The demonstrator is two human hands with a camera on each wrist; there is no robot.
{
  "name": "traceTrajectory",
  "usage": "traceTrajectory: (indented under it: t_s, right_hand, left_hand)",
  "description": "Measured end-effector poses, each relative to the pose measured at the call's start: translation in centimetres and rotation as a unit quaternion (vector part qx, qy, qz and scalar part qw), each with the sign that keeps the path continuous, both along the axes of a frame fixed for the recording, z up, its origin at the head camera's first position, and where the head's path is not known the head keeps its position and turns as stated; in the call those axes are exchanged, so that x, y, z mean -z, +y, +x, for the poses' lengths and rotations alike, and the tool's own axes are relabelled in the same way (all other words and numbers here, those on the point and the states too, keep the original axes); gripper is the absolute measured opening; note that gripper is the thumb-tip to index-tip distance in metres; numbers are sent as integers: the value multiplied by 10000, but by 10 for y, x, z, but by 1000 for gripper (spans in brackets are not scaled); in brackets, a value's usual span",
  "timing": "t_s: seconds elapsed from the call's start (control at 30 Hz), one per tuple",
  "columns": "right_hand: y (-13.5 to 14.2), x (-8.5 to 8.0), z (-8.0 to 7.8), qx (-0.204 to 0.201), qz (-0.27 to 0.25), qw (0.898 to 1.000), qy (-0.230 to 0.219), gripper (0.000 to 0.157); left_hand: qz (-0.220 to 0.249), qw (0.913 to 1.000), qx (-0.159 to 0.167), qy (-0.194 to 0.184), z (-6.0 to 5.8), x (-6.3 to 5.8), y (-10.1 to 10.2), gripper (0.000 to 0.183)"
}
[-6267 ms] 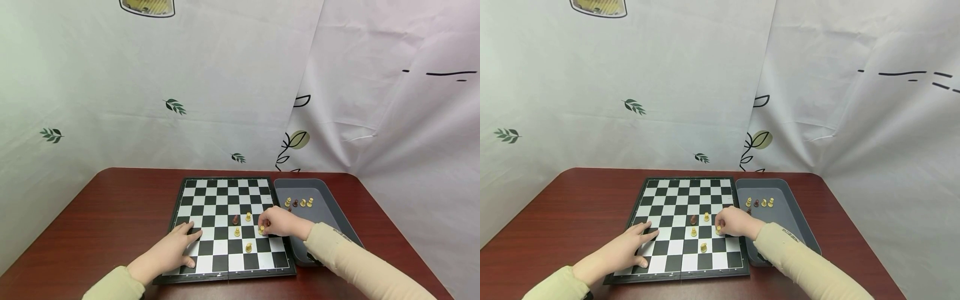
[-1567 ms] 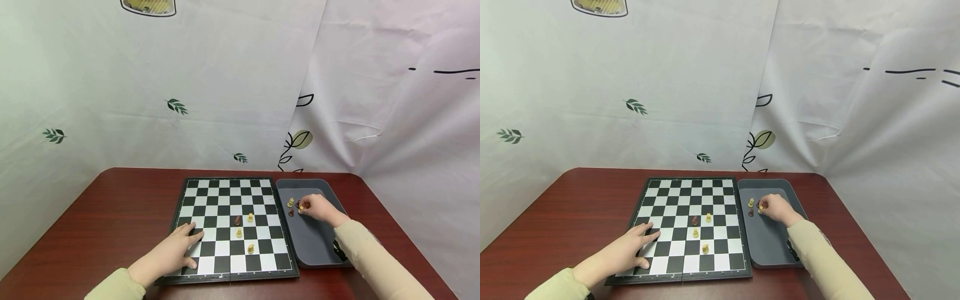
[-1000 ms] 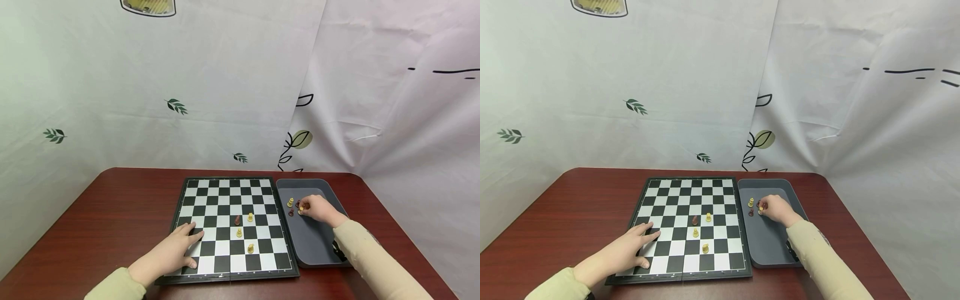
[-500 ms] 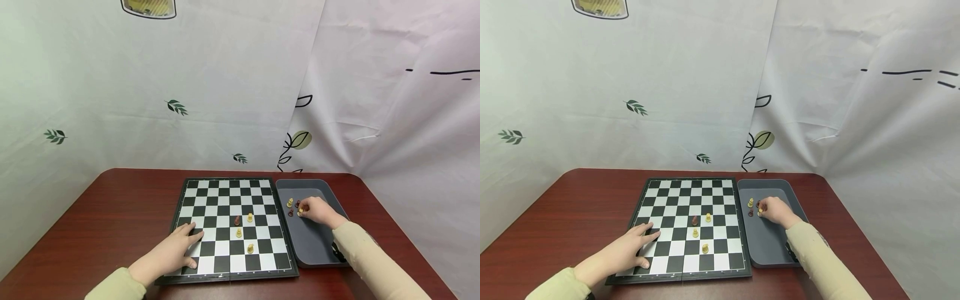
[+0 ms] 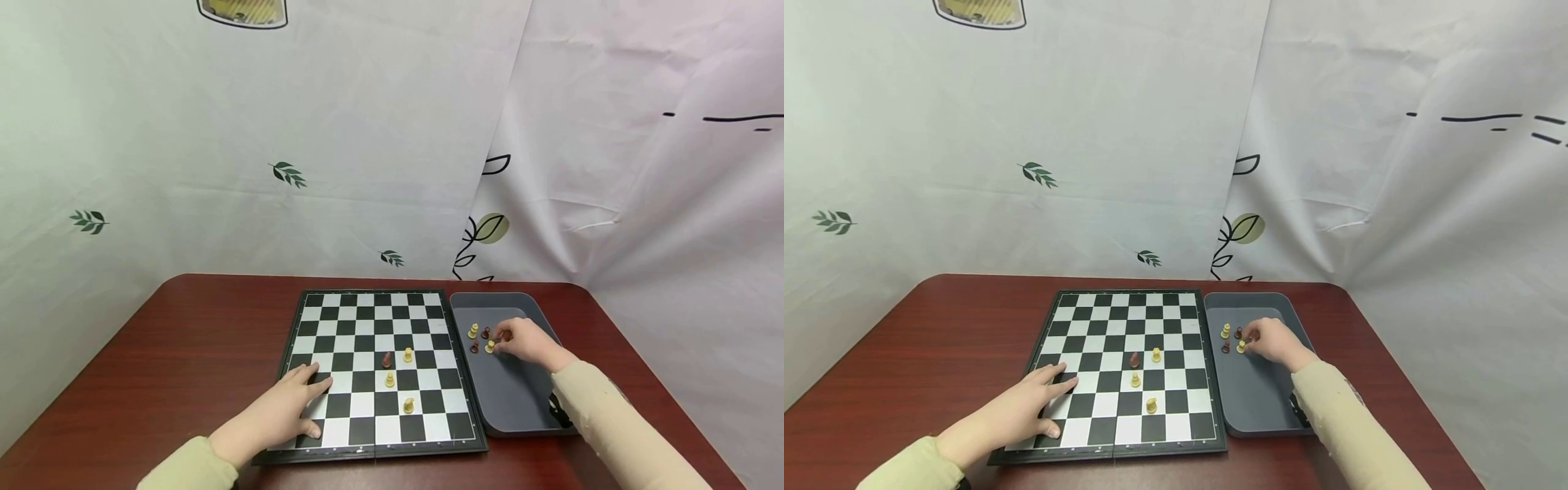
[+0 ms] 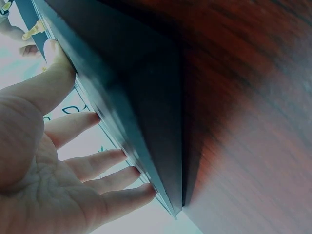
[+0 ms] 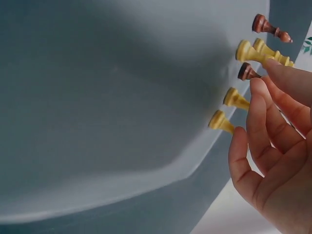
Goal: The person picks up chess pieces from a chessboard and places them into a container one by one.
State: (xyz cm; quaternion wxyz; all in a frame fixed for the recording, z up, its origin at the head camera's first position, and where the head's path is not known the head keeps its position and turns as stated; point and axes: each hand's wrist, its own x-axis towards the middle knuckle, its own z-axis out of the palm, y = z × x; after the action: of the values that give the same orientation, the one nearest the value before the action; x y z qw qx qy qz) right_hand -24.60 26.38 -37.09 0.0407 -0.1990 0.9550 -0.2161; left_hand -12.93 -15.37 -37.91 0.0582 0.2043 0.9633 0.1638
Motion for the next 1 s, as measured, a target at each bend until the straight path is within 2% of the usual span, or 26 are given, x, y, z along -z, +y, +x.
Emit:
traceTrajectory:
  t_s: [0.67,1.0]
  right_hand:
    - [2,-21,9,426,-661,9968,-159,15]
    - [-17,-32,17,122,-800,9967,-95,14]
  left_hand:
    - [28,10000,-43,-58,1,0,-1,81]
    - [37,10000,-49,-72,1,-1,0,81]
